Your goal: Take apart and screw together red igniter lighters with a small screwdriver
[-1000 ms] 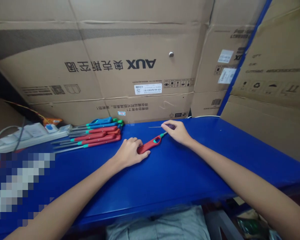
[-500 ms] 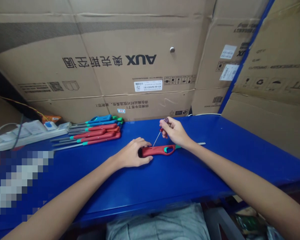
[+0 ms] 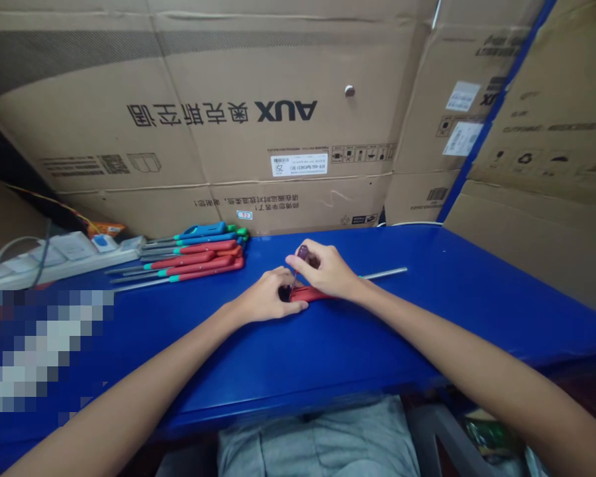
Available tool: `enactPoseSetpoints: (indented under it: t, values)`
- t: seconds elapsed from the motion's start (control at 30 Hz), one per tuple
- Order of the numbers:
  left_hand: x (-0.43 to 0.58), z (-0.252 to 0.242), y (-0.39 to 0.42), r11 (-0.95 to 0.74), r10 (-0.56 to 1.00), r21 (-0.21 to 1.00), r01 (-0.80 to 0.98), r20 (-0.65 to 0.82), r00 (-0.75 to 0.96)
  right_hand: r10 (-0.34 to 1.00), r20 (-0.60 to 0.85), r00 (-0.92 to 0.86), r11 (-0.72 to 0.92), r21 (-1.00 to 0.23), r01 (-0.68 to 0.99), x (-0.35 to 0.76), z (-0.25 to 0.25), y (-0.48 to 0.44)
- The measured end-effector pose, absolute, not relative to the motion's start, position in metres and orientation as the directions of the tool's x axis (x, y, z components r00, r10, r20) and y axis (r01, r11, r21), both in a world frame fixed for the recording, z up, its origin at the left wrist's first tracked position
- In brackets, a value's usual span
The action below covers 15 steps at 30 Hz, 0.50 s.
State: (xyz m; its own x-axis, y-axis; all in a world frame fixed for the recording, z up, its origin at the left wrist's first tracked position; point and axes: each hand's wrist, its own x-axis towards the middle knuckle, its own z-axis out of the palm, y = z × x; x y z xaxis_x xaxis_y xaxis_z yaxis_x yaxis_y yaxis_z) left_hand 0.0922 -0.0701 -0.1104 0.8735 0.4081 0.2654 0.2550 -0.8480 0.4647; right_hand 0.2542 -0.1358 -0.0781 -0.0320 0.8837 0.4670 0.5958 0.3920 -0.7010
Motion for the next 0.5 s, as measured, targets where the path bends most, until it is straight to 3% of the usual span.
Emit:
enactPoseSetpoints:
  t: [0.13,0.5]
  values:
    - [0.0927,-0.1085,-0.0710,-0.844,0.402,0.476,0.247,0.258,0.878,0.833,0.552,0.032,0.428,-0.680,0.595,0.2590,-0.0758,-0.1384]
    - [0.0937,-0.1100,-0.0703,-0.854,0.390,0.467,0.232,0.276,0.879,0.861,0.506,0.040,0.410,-0.739,0.535,0.2559,-0.0804,-0.1348]
